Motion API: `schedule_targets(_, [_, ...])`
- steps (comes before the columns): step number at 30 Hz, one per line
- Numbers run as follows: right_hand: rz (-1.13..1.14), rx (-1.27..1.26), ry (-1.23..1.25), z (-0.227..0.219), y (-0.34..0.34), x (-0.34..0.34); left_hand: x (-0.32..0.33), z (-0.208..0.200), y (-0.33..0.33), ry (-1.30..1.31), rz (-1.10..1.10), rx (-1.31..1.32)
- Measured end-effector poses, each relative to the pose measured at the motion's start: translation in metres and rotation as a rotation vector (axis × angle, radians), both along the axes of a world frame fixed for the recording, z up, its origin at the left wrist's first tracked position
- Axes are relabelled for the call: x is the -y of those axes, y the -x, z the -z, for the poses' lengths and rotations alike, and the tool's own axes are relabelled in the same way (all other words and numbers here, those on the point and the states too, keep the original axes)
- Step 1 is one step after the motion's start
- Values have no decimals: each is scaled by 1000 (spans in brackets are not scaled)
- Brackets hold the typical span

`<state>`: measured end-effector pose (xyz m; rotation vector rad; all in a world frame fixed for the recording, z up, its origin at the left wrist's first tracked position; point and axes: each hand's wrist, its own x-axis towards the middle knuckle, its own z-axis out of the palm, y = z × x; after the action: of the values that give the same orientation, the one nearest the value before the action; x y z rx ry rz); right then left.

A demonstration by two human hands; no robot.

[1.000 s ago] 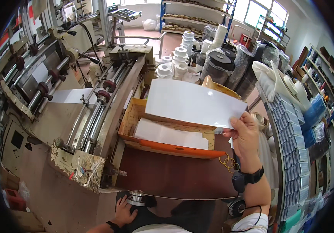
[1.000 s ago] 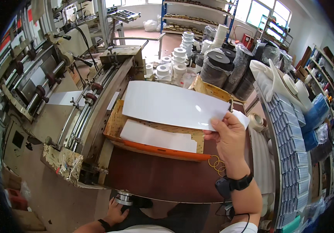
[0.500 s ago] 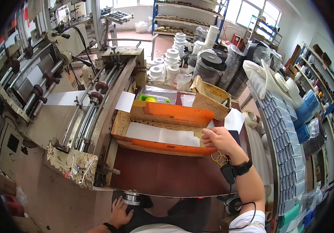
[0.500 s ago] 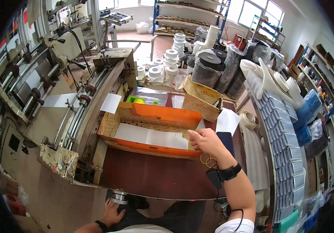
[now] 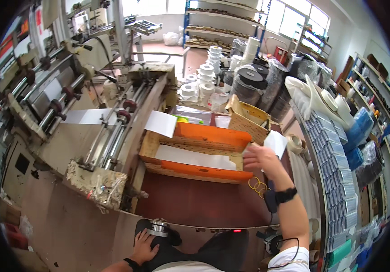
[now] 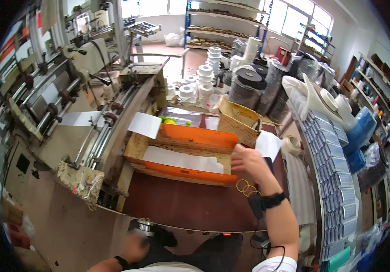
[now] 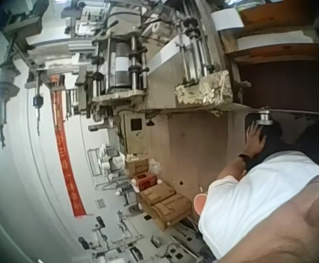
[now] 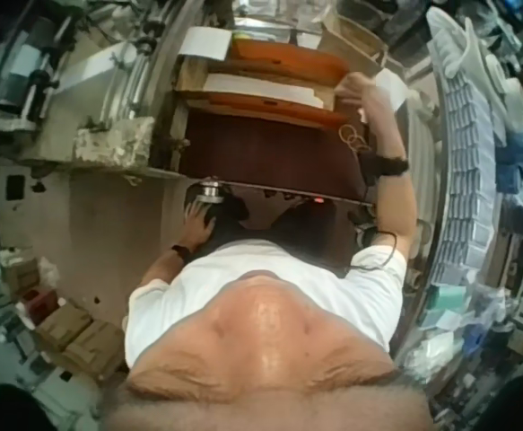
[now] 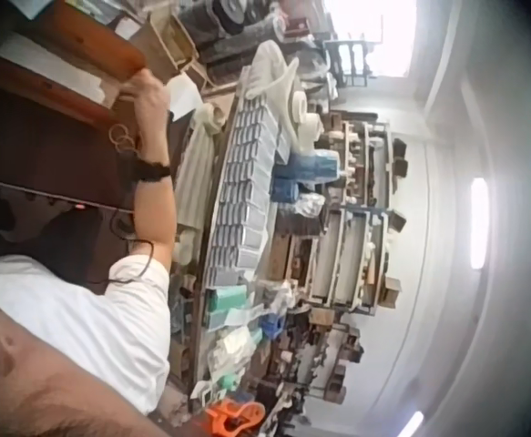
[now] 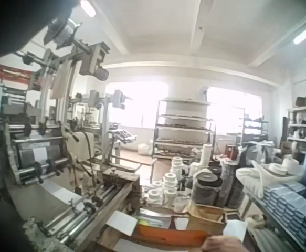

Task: Operating industrial machinery to process and assemble small electronic components or labels at a workstation.

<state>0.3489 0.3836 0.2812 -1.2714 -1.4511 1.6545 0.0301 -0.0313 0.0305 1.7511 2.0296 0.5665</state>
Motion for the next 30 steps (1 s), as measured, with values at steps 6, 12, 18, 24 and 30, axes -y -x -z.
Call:
schedule_targets(6, [-111, -261, -663, -63, 16, 72, 10, -7, 4, 64, 10, -37])
schedule_targets(12, [-743, -279, -60, -21, 83, 124, 14, 12, 4, 8, 25, -62])
schedule_targets(18, [-913, -237, 129, 52, 164, 124, 26, 16, 1, 38, 25, -135])
schedule_targets(24, [-983, -263, 76, 84, 170, 127, 26, 15, 3, 66, 2, -193])
schedule_targets(30, [-1001, -282, 48, 82, 168, 125, 22, 14, 0, 99, 8, -177])
